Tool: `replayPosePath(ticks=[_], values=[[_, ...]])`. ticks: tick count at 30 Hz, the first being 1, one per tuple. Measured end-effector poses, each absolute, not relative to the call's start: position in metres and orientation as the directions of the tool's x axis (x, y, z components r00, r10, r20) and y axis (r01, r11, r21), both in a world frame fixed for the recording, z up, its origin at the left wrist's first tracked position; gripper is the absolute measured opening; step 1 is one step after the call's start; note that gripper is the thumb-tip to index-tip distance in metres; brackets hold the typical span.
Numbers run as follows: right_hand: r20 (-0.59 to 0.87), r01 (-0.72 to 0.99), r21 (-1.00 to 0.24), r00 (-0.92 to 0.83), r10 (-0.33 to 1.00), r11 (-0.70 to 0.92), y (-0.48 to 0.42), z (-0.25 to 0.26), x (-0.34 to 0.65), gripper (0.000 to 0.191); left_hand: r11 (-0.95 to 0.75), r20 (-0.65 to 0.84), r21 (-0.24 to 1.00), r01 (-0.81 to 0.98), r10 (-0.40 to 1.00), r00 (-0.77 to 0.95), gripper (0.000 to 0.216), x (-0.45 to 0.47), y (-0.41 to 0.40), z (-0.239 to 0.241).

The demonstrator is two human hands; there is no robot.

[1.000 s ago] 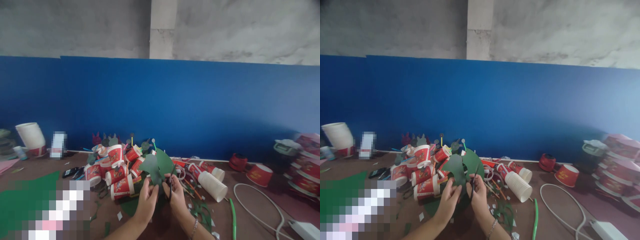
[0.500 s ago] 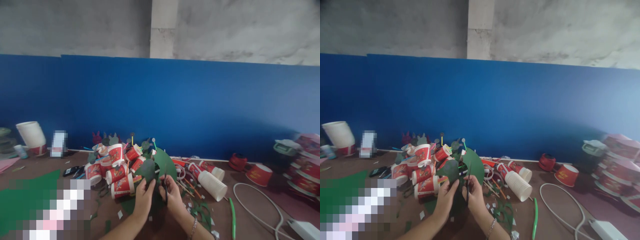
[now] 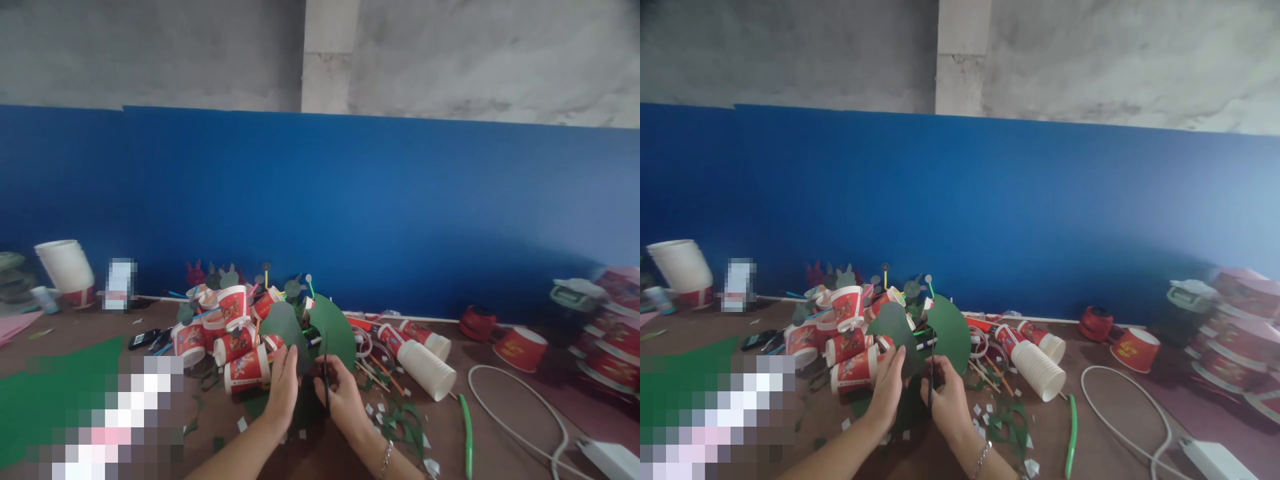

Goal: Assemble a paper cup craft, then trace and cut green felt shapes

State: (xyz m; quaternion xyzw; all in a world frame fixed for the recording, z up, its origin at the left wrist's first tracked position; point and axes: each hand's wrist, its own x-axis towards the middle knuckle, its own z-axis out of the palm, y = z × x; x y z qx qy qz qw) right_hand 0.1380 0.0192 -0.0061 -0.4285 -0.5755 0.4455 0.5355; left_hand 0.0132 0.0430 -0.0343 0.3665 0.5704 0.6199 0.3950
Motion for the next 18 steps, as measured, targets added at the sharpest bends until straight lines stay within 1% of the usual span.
replayPosePath(ticks=[4,7,9,11,14,18], values=[[0.271,-0.059,-0.96,0.041,0.962,0.273,0.025,-0.012,0.143,0.023,-0.025,-0.001,0.998,-0.06,0.919,-0.394,0.03,0.012,0.043,-0.034],[0.282,-0.055,-0.954,0.161,0.946,0.294,0.03,-0.015,0.147,0.026,-0.027,0.003,0.998,-0.052,0.91,-0.415,0.036,0.013,0.043,-0.03],[0.276,-0.053,-0.955,0.212,0.937,0.293,0.031,-0.015,0.149,0.027,-0.032,0.01,0.998,-0.046,0.906,-0.422,0.039,0.014,0.043,-0.025],[0.262,-0.077,-0.956,0.2,0.944,0.282,0.031,-0.013,0.148,0.027,-0.052,0.032,0.998,-0.039,0.921,-0.389,0.036,0.016,0.041,-0.02],[0.264,-0.119,-0.954,0.113,0.958,0.276,0.028,-0.01,0.145,0.028,-0.101,0.087,0.994,-0.043,0.961,-0.262,0.032,0.02,0.036,-0.012],[0.303,-0.102,-0.946,0.056,0.951,0.308,0.024,-0.007,0.142,0.025,-0.142,0.132,0.987,-0.076,0.984,-0.122,0.03,0.024,0.03,-0.003]])
